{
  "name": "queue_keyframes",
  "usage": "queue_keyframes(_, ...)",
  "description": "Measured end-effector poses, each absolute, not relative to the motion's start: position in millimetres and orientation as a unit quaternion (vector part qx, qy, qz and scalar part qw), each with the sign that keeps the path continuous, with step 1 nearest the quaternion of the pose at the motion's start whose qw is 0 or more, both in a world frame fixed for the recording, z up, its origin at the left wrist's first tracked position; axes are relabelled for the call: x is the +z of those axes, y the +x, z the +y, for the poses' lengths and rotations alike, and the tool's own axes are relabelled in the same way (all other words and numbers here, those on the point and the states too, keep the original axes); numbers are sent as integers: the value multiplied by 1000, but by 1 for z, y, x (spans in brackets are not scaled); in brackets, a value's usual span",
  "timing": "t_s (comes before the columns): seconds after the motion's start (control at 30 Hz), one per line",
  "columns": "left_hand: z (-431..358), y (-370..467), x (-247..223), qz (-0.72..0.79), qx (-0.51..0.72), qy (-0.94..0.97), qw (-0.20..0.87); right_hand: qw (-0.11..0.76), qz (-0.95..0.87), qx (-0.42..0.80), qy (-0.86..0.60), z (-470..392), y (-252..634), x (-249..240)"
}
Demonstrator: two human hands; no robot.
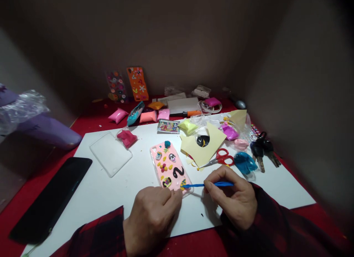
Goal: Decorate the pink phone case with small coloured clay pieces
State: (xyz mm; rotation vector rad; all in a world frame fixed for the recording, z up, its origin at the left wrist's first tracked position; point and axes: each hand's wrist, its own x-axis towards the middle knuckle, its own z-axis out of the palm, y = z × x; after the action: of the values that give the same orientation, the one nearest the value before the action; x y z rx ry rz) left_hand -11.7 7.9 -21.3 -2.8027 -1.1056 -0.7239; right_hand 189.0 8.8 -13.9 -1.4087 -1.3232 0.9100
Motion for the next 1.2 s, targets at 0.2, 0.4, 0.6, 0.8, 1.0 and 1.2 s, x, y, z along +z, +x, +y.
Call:
queue_keyframes(0.2,8,-12,-23,-348,-228,-909,12,478,-547,376,-575,9,189,-15)
queue_keyframes(0.4,9,-12,-20,-346,-232,-909,20,478,-553,374,-571,9,189,-14)
queue_keyframes(0.6,9,-11,-21,-345,-236,-908,23,465,-561,369,-577,8,190,-17)
queue_keyframes(0.8,10,-11,-21,-346,-233,-908,23,467,-570,363,-571,8,189,-20)
queue_keyframes(1.0,7,-10,-17,-352,-248,-902,18,532,-541,358,-544,6,195,-17)
queue_keyframes(1.2,0,-9,-10,-351,-310,-883,-19,568,-636,338,-399,-1,193,-11)
